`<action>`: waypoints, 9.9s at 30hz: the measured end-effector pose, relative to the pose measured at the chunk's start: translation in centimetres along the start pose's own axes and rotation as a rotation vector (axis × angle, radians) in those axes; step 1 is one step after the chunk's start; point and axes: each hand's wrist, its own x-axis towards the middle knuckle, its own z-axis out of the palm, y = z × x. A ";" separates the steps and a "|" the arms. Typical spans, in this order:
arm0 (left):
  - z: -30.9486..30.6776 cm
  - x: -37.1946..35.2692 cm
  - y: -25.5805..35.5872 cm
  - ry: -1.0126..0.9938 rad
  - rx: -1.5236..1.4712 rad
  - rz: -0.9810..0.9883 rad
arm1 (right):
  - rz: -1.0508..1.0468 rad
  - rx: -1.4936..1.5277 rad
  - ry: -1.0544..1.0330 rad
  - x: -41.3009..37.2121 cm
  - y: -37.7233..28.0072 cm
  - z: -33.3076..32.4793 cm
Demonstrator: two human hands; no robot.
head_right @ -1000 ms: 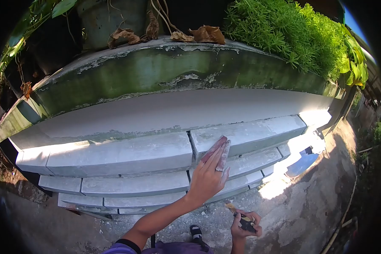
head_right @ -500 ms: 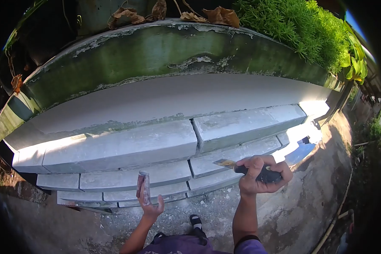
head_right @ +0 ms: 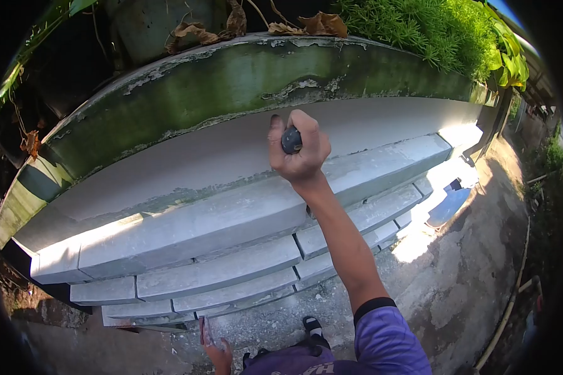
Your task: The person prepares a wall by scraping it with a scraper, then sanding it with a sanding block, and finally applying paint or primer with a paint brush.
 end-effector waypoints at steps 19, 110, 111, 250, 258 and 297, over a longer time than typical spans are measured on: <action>0.1 -0.3 -1.0 0.061 0.042 -0.100 | 0.056 -0.084 0.115 0.4 -0.8 -1.5; -1.5 10.5 18.4 -0.144 -0.453 0.155 | 0.529 -0.226 -0.211 -7.9 -7.1 -19.0; -1.8 10.4 18.1 -0.144 -0.458 0.152 | 0.574 -0.310 -0.206 -7.3 -7.1 -18.8; -4.5 29.0 12.9 0.699 0.196 0.773 | -0.130 -0.191 0.216 1.1 -0.6 -3.6; -4.4 28.9 13.0 0.678 0.176 0.758 | -0.162 -0.107 0.180 1.2 -0.3 -3.2; -4.4 28.3 12.2 0.700 0.171 0.723 | -0.082 -0.304 -0.053 -0.7 1.2 -1.4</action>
